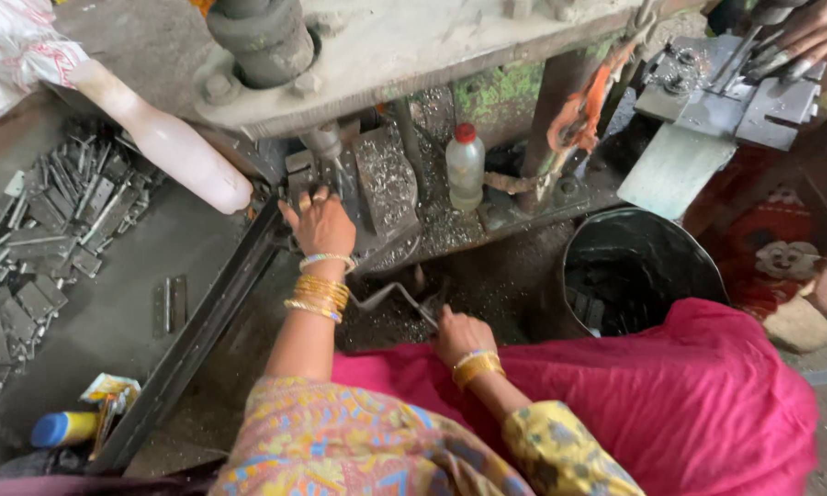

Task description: The person operates a drill press to drill holes into small metal plates. They pick up plates from a tray, position them under the drill bit, and activate the machine using a foot pedal. Drilled plates are placed back into the tray.

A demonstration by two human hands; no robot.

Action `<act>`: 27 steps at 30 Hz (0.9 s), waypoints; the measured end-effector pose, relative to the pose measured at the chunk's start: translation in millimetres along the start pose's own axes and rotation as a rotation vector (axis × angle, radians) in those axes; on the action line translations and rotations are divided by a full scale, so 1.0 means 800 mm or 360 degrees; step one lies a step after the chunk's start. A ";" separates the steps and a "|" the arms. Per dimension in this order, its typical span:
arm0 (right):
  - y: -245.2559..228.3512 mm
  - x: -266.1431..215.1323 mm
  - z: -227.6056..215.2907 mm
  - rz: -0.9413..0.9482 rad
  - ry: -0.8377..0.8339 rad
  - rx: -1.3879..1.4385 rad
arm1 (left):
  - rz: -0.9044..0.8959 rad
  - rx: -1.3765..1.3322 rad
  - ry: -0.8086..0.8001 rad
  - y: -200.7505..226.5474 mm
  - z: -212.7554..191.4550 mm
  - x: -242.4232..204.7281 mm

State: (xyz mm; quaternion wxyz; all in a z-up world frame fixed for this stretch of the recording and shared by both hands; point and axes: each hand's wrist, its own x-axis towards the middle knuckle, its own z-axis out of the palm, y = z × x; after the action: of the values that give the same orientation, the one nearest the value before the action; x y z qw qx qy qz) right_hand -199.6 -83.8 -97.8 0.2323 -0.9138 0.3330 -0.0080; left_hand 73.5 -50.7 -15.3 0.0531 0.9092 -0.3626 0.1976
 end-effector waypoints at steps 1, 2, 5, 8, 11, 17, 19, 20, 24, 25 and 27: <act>0.002 -0.010 0.006 -0.0043 0.0027 -0.0015 | 0.0024 -0.0025 0.0041 -0.004 0.002 -0.013; 0.000 -0.009 0.006 -0.0094 0.0083 -0.0028 | 0.0030 -0.0039 -0.0025 -0.007 0.003 -0.016; -0.016 -0.004 -0.017 0.0021 -0.0114 0.0059 | 0.0023 -0.0071 -0.0116 -0.013 -0.009 0.004; -0.028 -0.001 -0.035 -0.0075 -0.0123 0.0036 | -0.0022 -0.0062 -0.0214 -0.010 -0.008 -0.003; -0.020 0.002 -0.031 -0.0074 0.0043 0.0147 | -0.0061 0.0003 -0.0252 -0.004 -0.006 0.003; 0.003 -0.013 0.001 -0.0037 -0.0066 0.0101 | -0.0009 0.0024 -0.0205 -0.012 0.007 -0.012; -0.008 -0.006 -0.013 0.0013 -0.0090 0.0112 | 0.0051 -0.0007 -0.0126 -0.019 0.002 0.001; -0.015 -0.010 -0.018 0.0045 -0.0120 0.0123 | 0.0041 -0.0009 -0.0148 -0.023 0.001 -0.002; -0.025 0.006 -0.033 -0.0043 -0.0134 0.0038 | 0.0019 -0.0012 -0.0184 -0.012 0.001 -0.006; -0.022 0.011 -0.029 -0.0039 -0.0124 0.0035 | 0.0015 -0.0004 -0.0187 -0.009 -0.001 -0.001; -0.006 0.019 -0.007 -0.0021 -0.0111 0.0124 | 0.0032 0.0016 -0.0128 -0.006 -0.004 0.011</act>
State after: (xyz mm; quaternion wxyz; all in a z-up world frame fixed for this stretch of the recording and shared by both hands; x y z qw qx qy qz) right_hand -186.0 -92.1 -93.0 0.2792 -0.9060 0.3181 0.0092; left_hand 81.9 -51.8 -8.9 0.0317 0.9130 -0.3726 0.1632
